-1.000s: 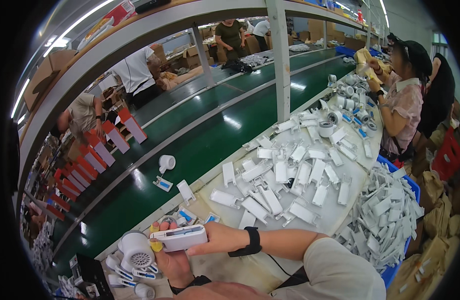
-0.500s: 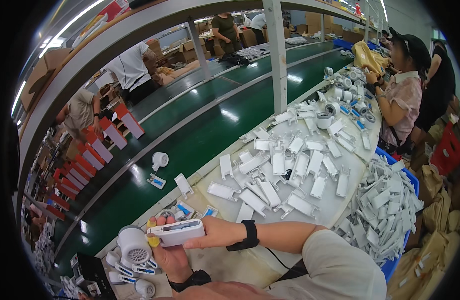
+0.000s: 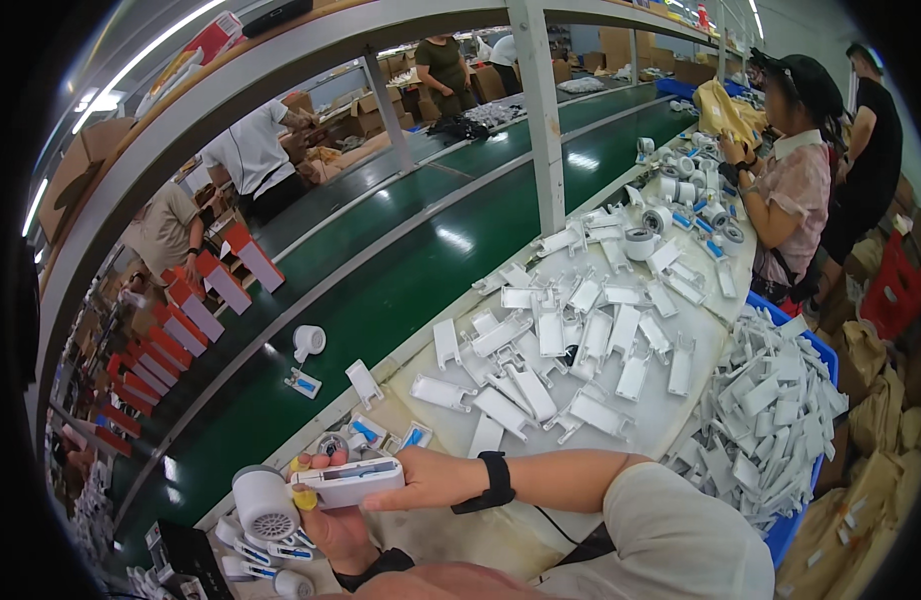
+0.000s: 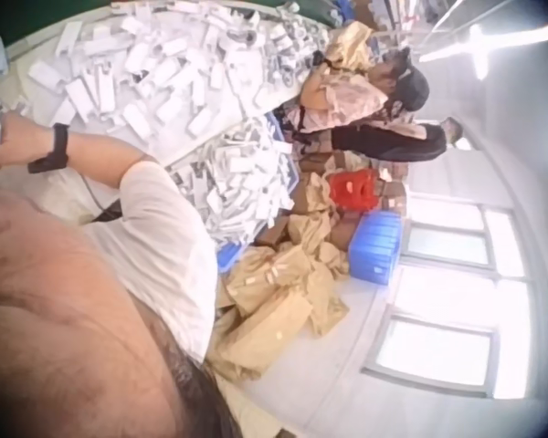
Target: Manually assembling components and applying adhesive labels to small handheld electronic fans on a factory production line.
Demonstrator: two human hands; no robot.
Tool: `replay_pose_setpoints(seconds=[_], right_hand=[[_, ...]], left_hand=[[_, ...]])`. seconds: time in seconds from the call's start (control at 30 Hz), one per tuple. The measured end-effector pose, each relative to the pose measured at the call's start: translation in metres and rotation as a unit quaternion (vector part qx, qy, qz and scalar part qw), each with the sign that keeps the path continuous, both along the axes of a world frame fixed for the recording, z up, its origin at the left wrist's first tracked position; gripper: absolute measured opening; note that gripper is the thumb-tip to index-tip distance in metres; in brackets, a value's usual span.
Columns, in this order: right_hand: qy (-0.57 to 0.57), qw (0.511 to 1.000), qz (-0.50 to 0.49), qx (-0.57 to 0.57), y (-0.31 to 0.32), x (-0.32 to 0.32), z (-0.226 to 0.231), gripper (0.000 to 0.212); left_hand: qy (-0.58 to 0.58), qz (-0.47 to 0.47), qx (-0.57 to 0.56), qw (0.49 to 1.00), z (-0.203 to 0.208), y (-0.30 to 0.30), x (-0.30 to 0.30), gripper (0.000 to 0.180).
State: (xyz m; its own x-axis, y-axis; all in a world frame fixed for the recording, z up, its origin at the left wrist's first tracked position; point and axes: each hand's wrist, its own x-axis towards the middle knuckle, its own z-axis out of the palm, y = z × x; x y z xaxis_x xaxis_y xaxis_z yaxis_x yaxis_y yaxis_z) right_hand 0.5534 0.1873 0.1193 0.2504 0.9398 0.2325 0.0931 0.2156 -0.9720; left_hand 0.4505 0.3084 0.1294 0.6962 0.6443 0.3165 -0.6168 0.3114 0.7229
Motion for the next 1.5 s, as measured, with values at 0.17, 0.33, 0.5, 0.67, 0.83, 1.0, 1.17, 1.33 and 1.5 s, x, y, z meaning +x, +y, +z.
replay_pose_setpoints(seconds=[0.17,0.33,0.5,0.67,0.83,1.0,1.17,1.33,1.5], right_hand=[[-0.002,1.0,0.002,-0.008,-0.001,-0.001,0.0,0.05],[-0.009,1.0,0.004,-0.021,0.004,0.001,-0.008,0.052],[-0.013,1.0,-0.004,-0.008,0.003,0.002,-0.006,0.053],[-0.007,1.0,0.003,-0.013,0.002,0.004,-0.003,0.054],[0.003,1.0,0.003,-0.013,0.001,0.006,-0.005,0.051],[-0.012,1.0,-0.019,0.009,0.001,0.009,0.0,0.045],[-0.01,0.999,-0.03,0.008,0.003,0.01,0.0,0.044],[-0.028,0.998,-0.048,0.019,-0.003,0.007,0.004,0.042],[-0.014,0.999,-0.037,0.02,-0.004,0.009,0.006,0.041]], left_hand=[[-0.008,-0.005,-0.017,1.0,0.0,-0.001,-0.001,0.038],[-0.002,-0.008,-0.002,1.0,0.002,-0.001,-0.001,0.039],[0.005,0.002,0.017,1.0,0.001,-0.001,0.0,0.039],[0.01,0.018,0.015,1.0,0.002,-0.001,0.0,0.041],[0.004,0.036,-0.013,0.999,0.001,0.001,0.003,0.041],[0.011,0.046,-0.002,0.999,0.004,0.0,-0.001,0.042],[0.03,0.076,-0.019,0.996,0.002,-0.002,0.004,0.042],[0.031,0.068,-0.01,0.997,0.0,-0.006,0.007,0.039],[0.033,0.069,-0.01,0.997,-0.001,-0.006,0.004,0.039]])
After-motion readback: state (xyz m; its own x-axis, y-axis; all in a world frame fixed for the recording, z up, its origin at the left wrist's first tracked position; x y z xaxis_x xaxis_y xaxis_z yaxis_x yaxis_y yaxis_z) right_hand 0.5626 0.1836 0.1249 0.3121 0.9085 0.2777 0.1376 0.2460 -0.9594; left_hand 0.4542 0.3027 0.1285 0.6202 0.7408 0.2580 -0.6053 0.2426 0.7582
